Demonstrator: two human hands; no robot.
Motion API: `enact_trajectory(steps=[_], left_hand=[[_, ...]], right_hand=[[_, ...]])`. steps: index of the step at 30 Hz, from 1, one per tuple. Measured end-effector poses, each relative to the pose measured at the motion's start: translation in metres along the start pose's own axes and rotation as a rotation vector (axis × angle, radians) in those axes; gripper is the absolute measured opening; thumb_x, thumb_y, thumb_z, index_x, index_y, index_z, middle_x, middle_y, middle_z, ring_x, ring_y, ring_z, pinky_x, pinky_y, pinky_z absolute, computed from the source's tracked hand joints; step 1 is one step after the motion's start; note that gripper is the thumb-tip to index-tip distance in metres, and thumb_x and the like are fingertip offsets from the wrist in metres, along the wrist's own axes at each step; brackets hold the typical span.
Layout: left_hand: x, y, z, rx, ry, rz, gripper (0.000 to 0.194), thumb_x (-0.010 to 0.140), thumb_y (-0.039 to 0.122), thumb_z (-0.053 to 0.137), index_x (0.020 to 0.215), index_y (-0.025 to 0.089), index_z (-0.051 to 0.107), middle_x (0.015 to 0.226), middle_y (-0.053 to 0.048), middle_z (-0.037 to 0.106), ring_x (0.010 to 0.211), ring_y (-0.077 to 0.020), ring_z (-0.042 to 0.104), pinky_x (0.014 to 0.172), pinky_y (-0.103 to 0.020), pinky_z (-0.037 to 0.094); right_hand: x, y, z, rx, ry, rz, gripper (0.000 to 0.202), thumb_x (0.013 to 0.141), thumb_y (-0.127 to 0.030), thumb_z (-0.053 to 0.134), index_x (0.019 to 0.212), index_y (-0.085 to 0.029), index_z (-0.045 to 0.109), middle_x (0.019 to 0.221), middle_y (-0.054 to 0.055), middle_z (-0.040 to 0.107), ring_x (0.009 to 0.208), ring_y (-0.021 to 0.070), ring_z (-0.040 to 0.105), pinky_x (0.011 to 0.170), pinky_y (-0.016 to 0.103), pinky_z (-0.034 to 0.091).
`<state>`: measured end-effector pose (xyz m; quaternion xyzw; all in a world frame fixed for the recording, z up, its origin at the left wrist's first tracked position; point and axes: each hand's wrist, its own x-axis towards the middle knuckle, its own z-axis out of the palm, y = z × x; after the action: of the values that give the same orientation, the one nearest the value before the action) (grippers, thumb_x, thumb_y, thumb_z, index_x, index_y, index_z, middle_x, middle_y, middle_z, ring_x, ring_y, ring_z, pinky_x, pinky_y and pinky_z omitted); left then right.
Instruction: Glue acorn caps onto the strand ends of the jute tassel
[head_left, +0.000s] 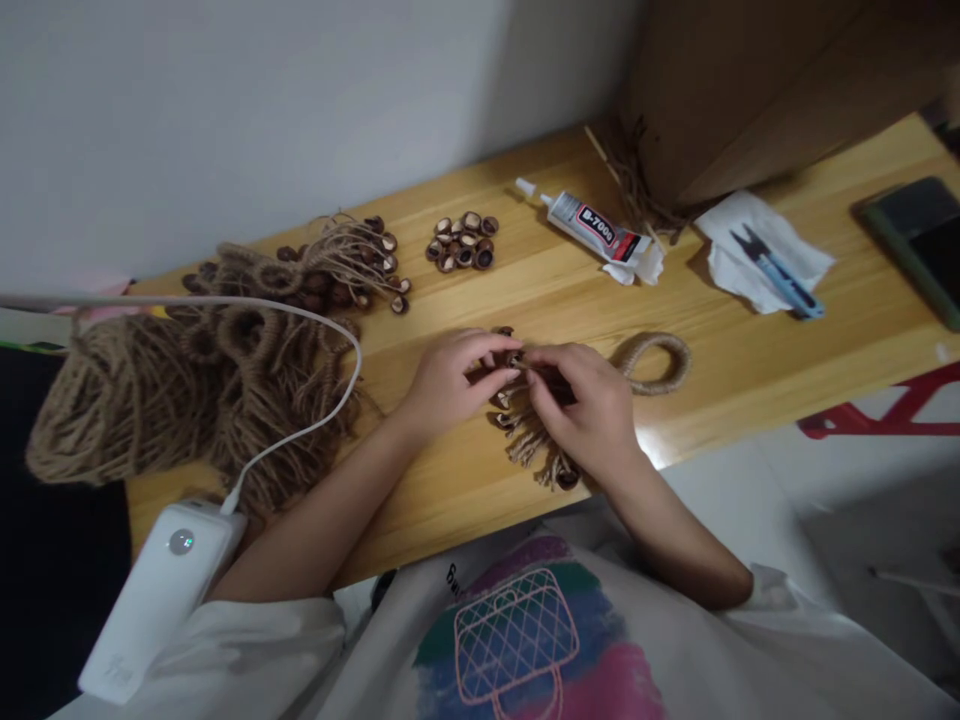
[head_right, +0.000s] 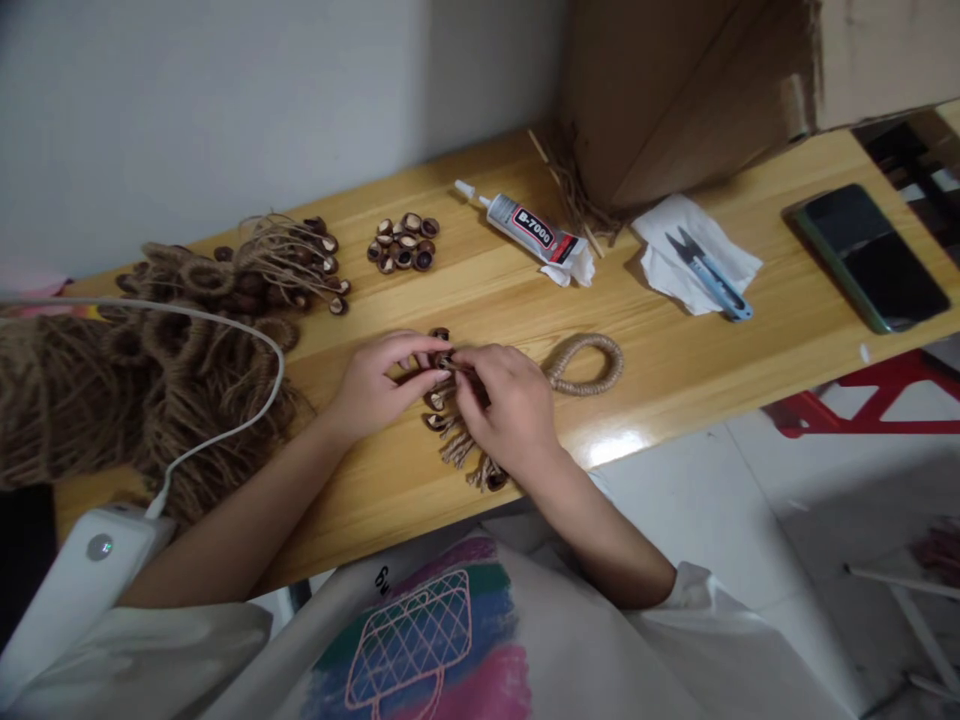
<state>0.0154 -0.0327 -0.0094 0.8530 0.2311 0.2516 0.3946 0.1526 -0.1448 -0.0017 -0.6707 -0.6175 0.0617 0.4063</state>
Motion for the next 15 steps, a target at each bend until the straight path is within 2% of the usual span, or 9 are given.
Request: enact_trajectory(steps=[9, 15], left_hand=[[0.0015, 0.0024, -0.0013, 0.026, -0.034, -0.054, 0.021, 0.078, 0.022, 0.066, 0.098, 0.017, 0.067, 0.084, -0.004, 0.071, 0.072, -0.0132, 0.062, 0.069, -0.026, 0.050], [0.0019, 0.0024, -0.0013, 0.026, -0.038, -0.028, 0.019, 0.079, 0.021, 0.065, 0.097, 0.018, 0.067, 0.082, -0.003, 0.069, 0.070, -0.0127, 0.062, 0.067, -0.025, 0.050]], right_hand=[[0.0007, 0.0004, -0.0003, -0.007, -0.019, 0.007, 0.014, 0.088, -0.019, 0.049, 0.090, -0.017, 0.063, 0.082, 0.007, 0.066, 0.077, 0.0191, 0.061, 0.070, 0.032, 0.049], [0.0008, 0.0018, 0.0000, 0.007, -0.056, 0.022, 0.019, 0.089, -0.019, 0.047, 0.092, -0.017, 0.066, 0.084, 0.008, 0.066, 0.080, 0.0192, 0.061, 0.072, 0.033, 0.050]])
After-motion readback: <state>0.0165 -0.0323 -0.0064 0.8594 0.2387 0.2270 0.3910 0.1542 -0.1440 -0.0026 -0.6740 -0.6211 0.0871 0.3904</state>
